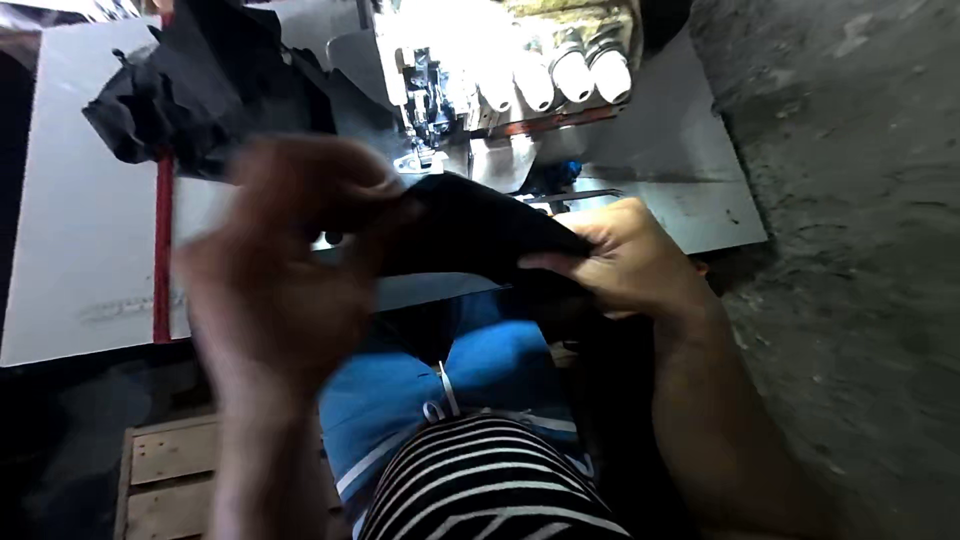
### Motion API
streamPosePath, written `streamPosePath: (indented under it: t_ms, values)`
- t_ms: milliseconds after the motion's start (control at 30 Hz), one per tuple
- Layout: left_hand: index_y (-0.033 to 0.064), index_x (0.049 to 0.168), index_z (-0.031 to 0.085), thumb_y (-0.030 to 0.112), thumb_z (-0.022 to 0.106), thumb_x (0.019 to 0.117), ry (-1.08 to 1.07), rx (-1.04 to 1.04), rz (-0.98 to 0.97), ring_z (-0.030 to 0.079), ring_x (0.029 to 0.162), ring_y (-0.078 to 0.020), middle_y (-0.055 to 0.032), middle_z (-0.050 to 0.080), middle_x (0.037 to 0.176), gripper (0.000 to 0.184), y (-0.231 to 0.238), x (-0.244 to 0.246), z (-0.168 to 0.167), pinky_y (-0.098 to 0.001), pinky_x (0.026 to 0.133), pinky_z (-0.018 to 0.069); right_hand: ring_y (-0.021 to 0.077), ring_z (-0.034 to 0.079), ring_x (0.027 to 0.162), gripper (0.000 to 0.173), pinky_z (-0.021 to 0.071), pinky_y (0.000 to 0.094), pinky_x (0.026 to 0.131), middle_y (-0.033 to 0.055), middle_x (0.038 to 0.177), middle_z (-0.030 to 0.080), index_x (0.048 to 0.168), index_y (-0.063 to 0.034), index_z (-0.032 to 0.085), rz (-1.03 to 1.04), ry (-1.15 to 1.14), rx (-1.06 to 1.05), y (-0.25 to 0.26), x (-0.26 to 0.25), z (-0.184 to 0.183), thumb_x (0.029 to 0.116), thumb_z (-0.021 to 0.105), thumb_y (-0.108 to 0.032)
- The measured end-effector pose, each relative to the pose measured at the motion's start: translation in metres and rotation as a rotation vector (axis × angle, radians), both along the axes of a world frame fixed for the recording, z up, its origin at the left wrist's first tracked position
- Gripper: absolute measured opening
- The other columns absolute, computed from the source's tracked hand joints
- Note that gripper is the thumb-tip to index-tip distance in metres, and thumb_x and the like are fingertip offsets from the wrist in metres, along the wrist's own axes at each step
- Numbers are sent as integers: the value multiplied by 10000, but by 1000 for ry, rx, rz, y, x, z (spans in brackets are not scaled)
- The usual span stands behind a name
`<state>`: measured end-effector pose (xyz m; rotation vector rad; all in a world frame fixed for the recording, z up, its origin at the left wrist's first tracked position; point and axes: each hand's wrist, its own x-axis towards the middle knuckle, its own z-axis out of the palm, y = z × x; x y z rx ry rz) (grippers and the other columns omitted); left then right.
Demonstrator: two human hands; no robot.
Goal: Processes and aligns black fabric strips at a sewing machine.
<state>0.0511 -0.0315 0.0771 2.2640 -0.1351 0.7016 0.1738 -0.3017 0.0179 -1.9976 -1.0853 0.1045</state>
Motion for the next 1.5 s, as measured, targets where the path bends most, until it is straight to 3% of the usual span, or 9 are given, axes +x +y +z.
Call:
streamPosePath:
  t_ms: [67,133,200,267,367,600,967,1267,1500]
  values:
    - [123,1294,550,192,751,948,32,-50,172,668,935,-30,70,651,1110,406,44,-15,-12,-223,817,590,9,667,653,43,584,178,578,-45,780,731,919,-92,775,-24,257,152,2,-5,-1,891,786,-123]
    - [118,1321,511,229,725,968,94,-57,286,653,913,-24,47,641,1108,428,62,-34,-28,-227,802,576,54,679,654,74,597,220,592,9,802,747,951,-40,771,-79,481,340,14,-18,-15,881,768,-17]
    - [95,1319,513,186,688,977,196,-62,349,660,900,-16,13,658,1130,395,66,-56,-42,-235,797,581,90,699,681,81,613,257,625,49,826,752,964,-28,755,-192,617,445,33,-31,-28,886,776,-22]
    - [86,1309,529,139,685,961,267,-97,409,663,862,-3,10,677,1096,384,69,-74,-52,-226,768,580,104,669,656,137,592,256,601,60,806,724,926,-32,727,-297,667,502,49,-39,-37,836,830,-30]
    - [115,1274,499,83,735,908,274,-219,462,673,840,18,66,685,1002,436,73,-90,-59,-204,753,592,105,623,580,178,562,246,539,51,737,692,896,-44,727,-371,655,479,62,-45,-38,794,873,-50]
    - [210,1166,466,100,818,833,152,-368,448,662,840,11,135,621,961,496,90,-103,-70,-207,764,604,108,678,616,129,595,249,562,69,797,741,990,-17,743,-252,617,406,64,-48,-25,877,801,-40]
    - [121,1239,477,44,725,903,150,-343,497,681,843,2,94,681,983,424,92,-100,-82,-219,776,595,99,659,596,68,586,243,542,45,779,727,967,-30,754,-343,548,465,71,-55,-24,934,759,-90]
    - [158,1137,459,18,770,853,85,-388,534,651,878,-11,108,615,981,444,94,-94,-85,-240,815,591,68,641,588,64,562,208,527,17,748,710,904,-40,739,-384,436,498,83,-51,-27,910,785,-84]
    - [170,1092,447,26,795,841,63,-397,559,660,894,-17,115,626,965,453,101,-80,-91,-250,828,593,39,640,627,40,564,179,564,1,778,698,950,-35,722,-381,387,439,90,-41,-33,946,737,-72]
